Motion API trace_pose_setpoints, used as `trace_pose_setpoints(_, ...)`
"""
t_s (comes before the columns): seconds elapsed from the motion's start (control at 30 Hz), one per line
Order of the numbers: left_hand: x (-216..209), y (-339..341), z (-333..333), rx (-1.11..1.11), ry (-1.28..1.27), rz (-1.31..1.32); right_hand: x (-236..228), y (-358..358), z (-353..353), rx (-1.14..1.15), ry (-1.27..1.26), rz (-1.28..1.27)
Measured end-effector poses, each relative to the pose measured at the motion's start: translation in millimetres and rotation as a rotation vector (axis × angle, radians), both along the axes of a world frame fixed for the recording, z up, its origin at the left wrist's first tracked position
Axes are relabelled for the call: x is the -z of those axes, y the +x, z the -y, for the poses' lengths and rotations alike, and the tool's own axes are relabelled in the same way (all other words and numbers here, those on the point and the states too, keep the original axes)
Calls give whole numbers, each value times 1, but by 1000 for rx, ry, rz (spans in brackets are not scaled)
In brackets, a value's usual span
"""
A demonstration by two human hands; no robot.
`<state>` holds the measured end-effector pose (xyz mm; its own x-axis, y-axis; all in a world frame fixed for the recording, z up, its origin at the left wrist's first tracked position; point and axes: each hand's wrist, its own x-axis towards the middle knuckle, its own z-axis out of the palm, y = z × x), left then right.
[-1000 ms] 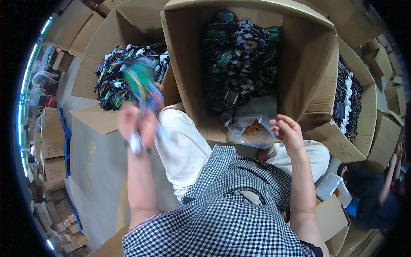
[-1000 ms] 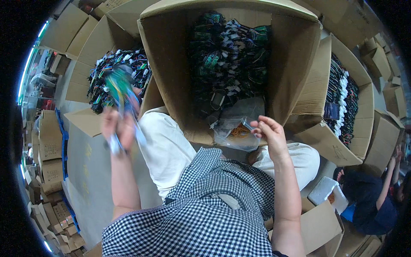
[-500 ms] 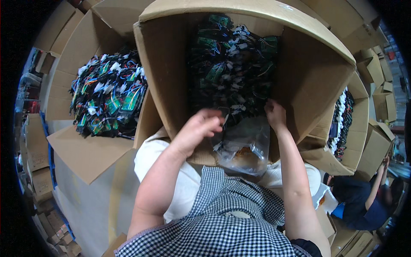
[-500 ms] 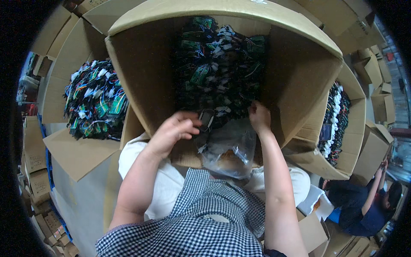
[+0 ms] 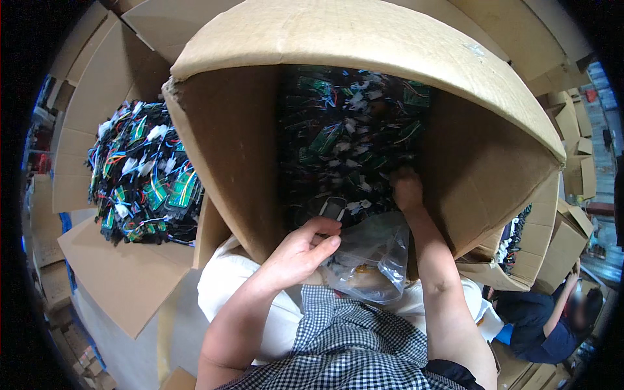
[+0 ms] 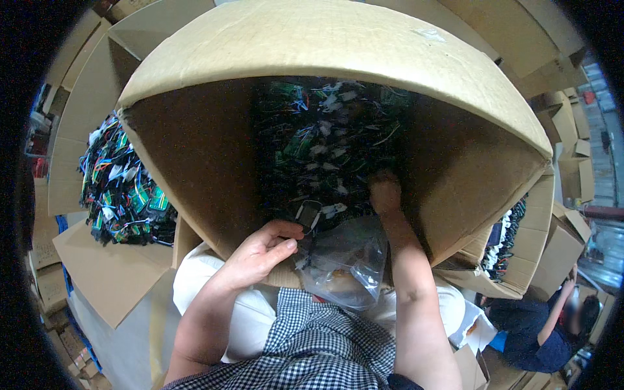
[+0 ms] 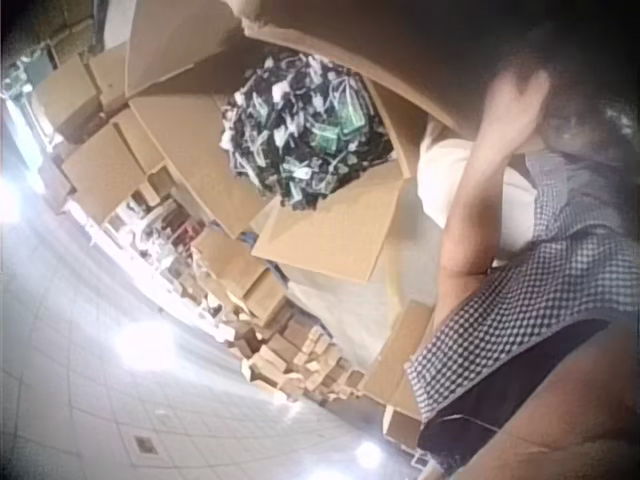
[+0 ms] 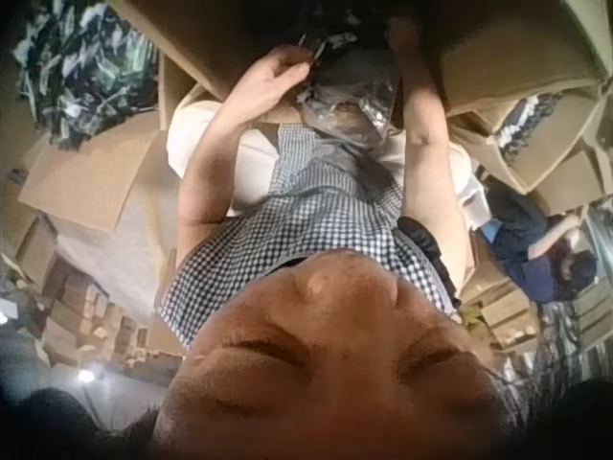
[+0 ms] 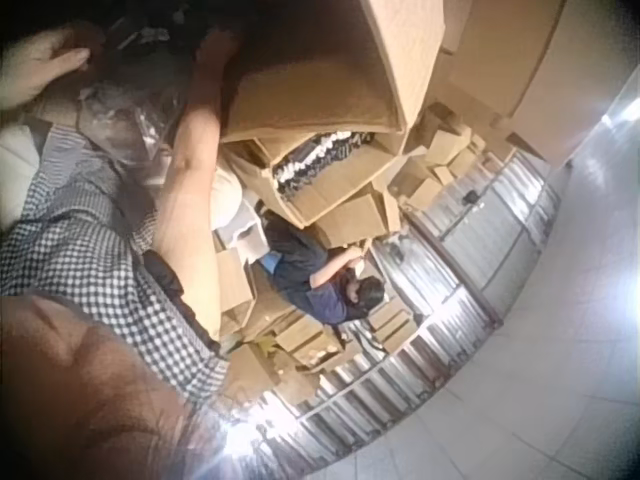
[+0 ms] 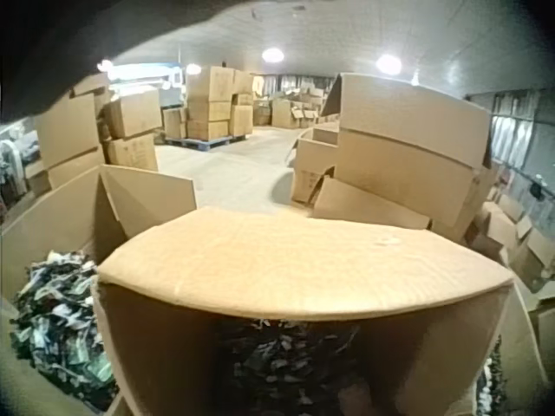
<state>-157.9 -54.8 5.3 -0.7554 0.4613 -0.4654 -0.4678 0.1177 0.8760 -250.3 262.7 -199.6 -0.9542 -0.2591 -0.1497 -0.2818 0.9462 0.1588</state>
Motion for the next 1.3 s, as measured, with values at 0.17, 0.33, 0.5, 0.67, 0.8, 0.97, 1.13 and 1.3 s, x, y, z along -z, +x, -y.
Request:
trace_pose_setpoints(0.17, -8, 1, 0, -1, -26, 16, -52, -24, -2, 184, -283, 32)
trace_pose_setpoints(0.33, -3, -5, -10, 37, -44, 20, -13, -36, -39, 223, -461, 22)
trace_pose_setpoints(0.5, 2, 2, -1, -43, -55, -39, -44, -4, -11, 138, -353, -50)
trace_pose_setpoints(0.67, -2, 1, 1, -173, -124, -154, -140, 52, 31, 34, -635, -296)
trace_pose_setpoints(0.8, -2, 3, -5, -309, -165, -312, -198, 89, 24, -285, -340, -442)
trace_pose_setpoints(0.97, -13, 27, -22, -142, -455, -982, -242, 129, 51, -257, -207, 11)
trace_pose_setpoints(1.13, -10, 53, -39, 350, -458, -1121, -220, 135, 87, 189, -1168, 697)
trace_pose_setpoints(1.3, -22, 29, -24, 210, -567, -662, -189, 56, 71, 501, -1375, 858)
